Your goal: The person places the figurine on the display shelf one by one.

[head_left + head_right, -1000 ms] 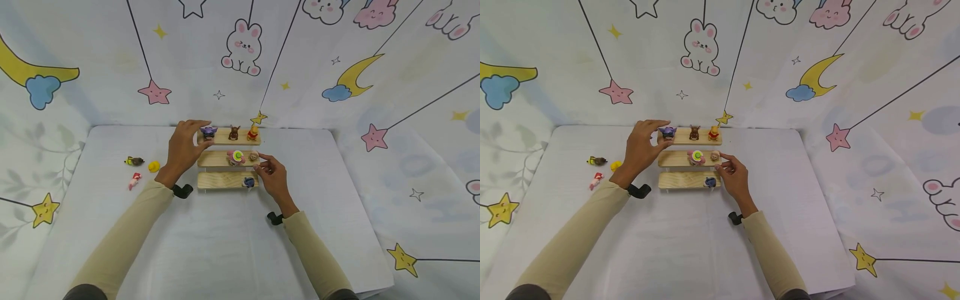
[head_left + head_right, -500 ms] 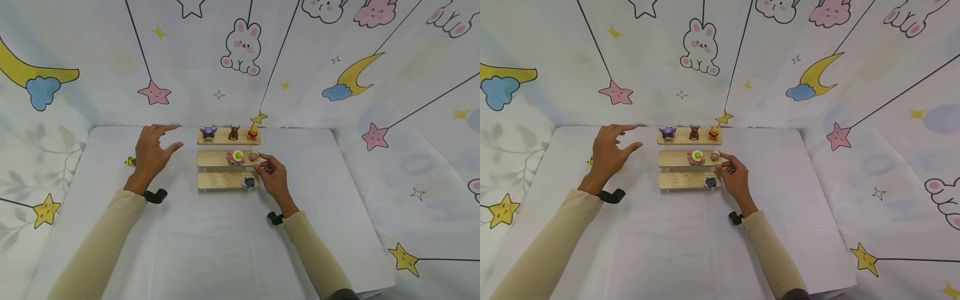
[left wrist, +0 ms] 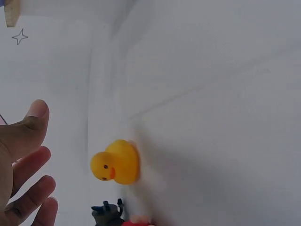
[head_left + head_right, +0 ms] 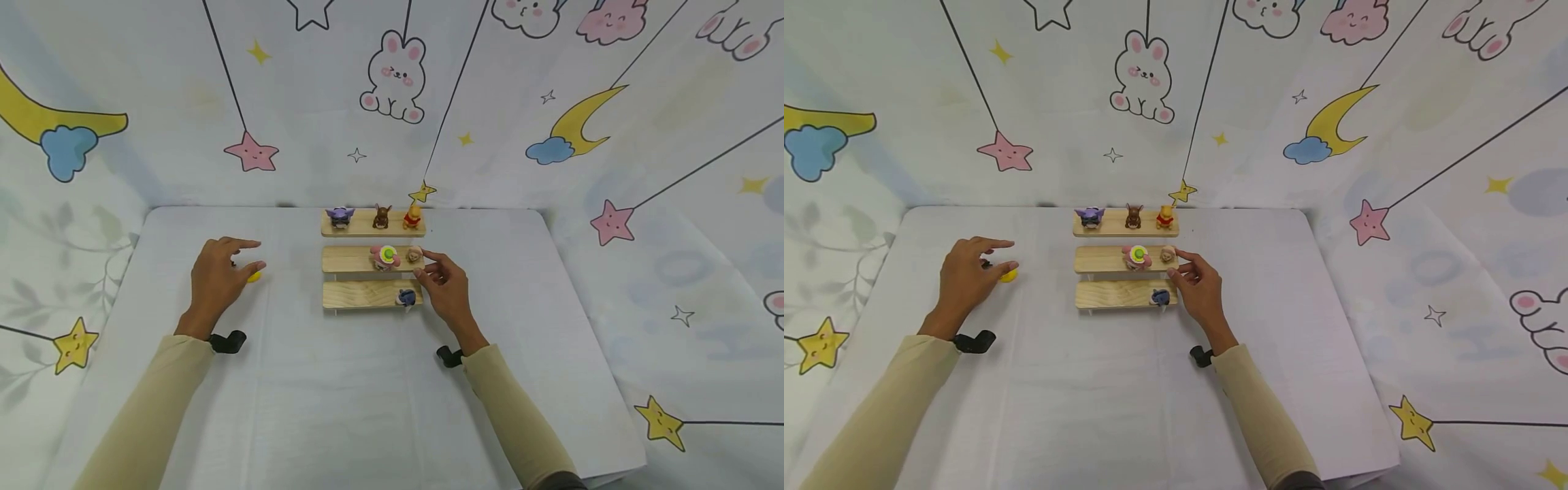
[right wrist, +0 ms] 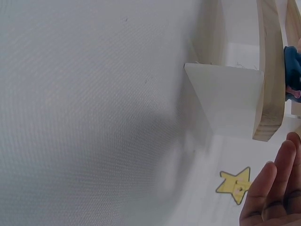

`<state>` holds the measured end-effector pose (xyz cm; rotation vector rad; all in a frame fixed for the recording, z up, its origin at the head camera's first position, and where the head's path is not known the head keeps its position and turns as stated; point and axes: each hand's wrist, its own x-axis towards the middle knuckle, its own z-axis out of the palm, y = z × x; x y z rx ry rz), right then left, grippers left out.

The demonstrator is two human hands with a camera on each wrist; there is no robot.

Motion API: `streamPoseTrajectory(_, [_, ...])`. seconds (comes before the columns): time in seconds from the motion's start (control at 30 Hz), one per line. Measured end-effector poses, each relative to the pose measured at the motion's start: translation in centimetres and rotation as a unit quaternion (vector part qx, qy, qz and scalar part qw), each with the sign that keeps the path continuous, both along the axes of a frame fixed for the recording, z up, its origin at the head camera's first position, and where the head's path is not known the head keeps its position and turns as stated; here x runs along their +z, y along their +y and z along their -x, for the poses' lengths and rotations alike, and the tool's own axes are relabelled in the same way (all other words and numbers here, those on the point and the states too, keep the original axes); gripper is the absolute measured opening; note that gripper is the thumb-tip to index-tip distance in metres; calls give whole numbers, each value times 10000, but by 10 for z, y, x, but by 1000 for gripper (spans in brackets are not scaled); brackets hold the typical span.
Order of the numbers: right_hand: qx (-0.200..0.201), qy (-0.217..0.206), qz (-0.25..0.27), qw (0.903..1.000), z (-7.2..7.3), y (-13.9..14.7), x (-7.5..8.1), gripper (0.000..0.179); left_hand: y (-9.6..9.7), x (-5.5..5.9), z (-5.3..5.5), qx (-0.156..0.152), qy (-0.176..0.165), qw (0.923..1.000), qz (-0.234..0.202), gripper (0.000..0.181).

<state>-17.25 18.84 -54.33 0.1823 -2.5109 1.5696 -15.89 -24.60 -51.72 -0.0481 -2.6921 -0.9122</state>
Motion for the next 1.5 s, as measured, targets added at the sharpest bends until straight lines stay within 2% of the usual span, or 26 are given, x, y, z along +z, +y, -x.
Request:
streamPoseTrajectory(0.17, [-20, -1, 70, 10000, 0, 1, 0, 39, -9, -17, -4, -26, -216, 9997, 115, 44])
streamPoseTrajectory(0.37, [-44, -87, 59, 9999, -1, 0, 1, 39, -11, -29, -7, 37, -379, 9988, 312, 41])
streamPoseTrajectory(0.9, [-40, -56, 113, 9999, -1, -1, 1, 38, -13, -37, -7, 182, -379, 9984, 386, 29])
streamPoseTrajectory(1.07, [-100, -114, 115, 9998, -1, -2, 2, 39, -4, -31, -7, 134, -315, 9988, 345, 27])
streamPoseTrajectory(1.27, [-175, -186, 46, 9997, 0, -5, 3, 41, 13, -15, -8, 64, -128, 9996, 235, 27])
streamPoseTrajectory(1.5, [-88, -215, 209, 9995, -11, -14, 27, 39, 32, 1, -7, -237, 295, 9992, 136, 27])
